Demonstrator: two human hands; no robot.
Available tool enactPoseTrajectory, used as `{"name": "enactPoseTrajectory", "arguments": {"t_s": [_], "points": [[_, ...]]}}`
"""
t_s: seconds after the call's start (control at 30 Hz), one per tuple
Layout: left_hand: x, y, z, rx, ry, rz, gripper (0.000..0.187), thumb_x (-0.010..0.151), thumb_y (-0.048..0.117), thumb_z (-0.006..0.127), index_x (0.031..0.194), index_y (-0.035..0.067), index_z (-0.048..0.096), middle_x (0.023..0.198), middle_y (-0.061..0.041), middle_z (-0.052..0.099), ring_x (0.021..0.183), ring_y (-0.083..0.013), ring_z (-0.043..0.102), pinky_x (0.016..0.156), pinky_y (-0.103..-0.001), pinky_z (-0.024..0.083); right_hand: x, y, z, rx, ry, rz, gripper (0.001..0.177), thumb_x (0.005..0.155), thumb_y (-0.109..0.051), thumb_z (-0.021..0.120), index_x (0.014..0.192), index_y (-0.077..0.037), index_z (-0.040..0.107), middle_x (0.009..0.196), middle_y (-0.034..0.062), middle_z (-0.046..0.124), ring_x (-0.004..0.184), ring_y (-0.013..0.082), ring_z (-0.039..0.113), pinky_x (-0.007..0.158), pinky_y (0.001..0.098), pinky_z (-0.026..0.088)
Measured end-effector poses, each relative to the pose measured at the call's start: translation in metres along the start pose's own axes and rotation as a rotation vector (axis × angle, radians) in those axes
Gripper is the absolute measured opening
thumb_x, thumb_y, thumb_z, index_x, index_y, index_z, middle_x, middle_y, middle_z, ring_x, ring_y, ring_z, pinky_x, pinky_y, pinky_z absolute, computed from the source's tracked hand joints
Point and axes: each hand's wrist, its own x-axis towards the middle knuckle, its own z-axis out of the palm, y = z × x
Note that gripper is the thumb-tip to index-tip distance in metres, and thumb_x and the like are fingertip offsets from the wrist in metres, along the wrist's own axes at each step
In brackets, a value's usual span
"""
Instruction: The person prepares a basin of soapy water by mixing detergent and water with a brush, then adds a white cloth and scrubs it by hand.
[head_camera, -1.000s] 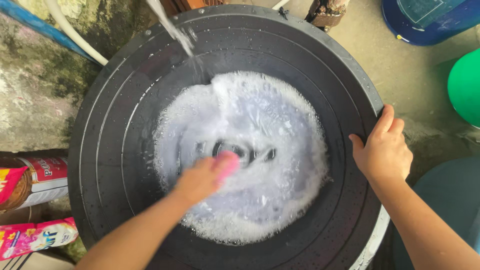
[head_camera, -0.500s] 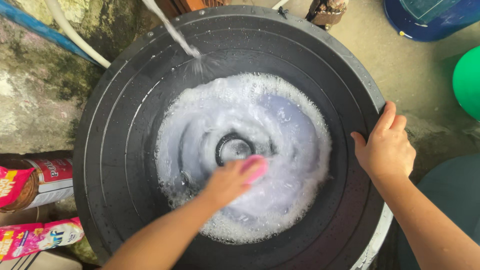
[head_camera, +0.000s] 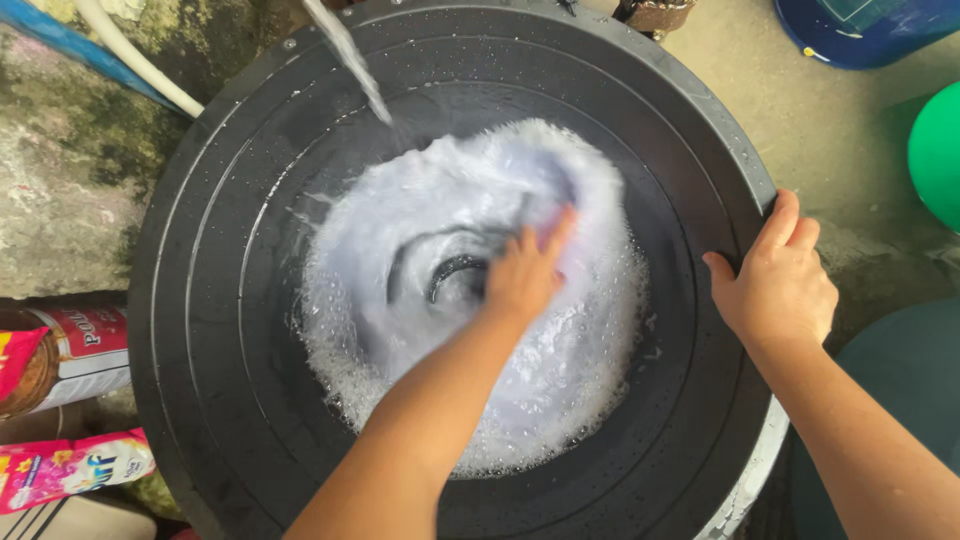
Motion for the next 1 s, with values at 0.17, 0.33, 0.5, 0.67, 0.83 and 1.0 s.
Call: {"name": "enactPoseTrajectory", "arguments": {"t_s": [0.17,0.33,0.5,0.67,0.83,1.0], "points": [[-0.124,-0.066,-0.02,-0.084,-0.295,0.111,0.063,0.096,0.05,0.065,0.155,0.043,0.042,0.127,-0.014,0.062,0.115,-0.0329,0.064,0.095,-0.048,0.051,0.001,0.0,0.002,0.021,0.002,0.009,0.097,0.086,-0.041,0.082,0.158,-0.008,0.026,0.129,0.0227,0.053,0.098,0.0449,0.068,0.074,0.0544,0.057],[-0.081,-0.166,-0.074,0.262,0.091,-0.098,0.088,0.09,0.044,0.073,0.164,0.036,0.026,0.117,-0.015,0.056,0.106,-0.0362,0.06,0.08,-0.049,0.056,-0.001,0.0,0.004,0.023,0.048,-0.021,0.095,0.085,-0.038,0.084,0.155,-0.006,0.028,0.125,0.0246,0.054,0.099,0.0461,0.067,0.074,0.0546,0.056],[-0.04,-0.078,-0.025,0.117,0.06,-0.099,0.091,0.088,0.04,0.073,0.16,0.034,0.018,0.127,-0.019,0.053,0.111,-0.0395,0.058,0.079,-0.05,0.058,0.003,0.002,0.002,0.034,0.019,-0.012,0.094,0.086,-0.038,0.084,0.154,-0.006,0.028,0.128,0.0248,0.053,0.097,0.0474,0.067,0.075,0.0548,0.056],[-0.121,-0.109,-0.024,0.164,-0.227,0.085,0.086,0.093,0.042,0.067,0.162,0.04,0.015,0.125,-0.016,0.055,0.111,-0.036,0.059,0.086,-0.051,0.056,0.0,0.003,0.002,0.028,0.026,-0.019,0.097,0.086,-0.038,0.084,0.157,-0.006,0.026,0.13,0.0252,0.053,0.097,0.0476,0.067,0.074,0.0546,0.056],[-0.077,-0.139,-0.064,0.283,-0.021,-0.156,0.09,0.088,0.047,0.07,0.159,0.041,0.015,0.128,-0.014,0.053,0.106,-0.0355,0.059,0.067,-0.048,0.06,0.0,-0.001,0.002,0.011,0.029,-0.017,0.096,0.088,-0.04,0.082,0.157,-0.005,0.026,0.128,0.0242,0.054,0.097,0.0458,0.068,0.073,0.0546,0.057],[-0.086,-0.036,-0.01,0.09,-0.103,0.044,0.085,0.091,0.041,0.07,0.161,0.039,0.02,0.129,-0.023,0.052,0.107,-0.0378,0.061,0.073,-0.047,0.06,-0.002,0.002,0.002,-0.004,0.009,0.004,0.095,0.086,-0.041,0.083,0.155,-0.005,0.027,0.127,0.0248,0.053,0.094,0.0458,0.068,0.07,0.0542,0.057]]}}
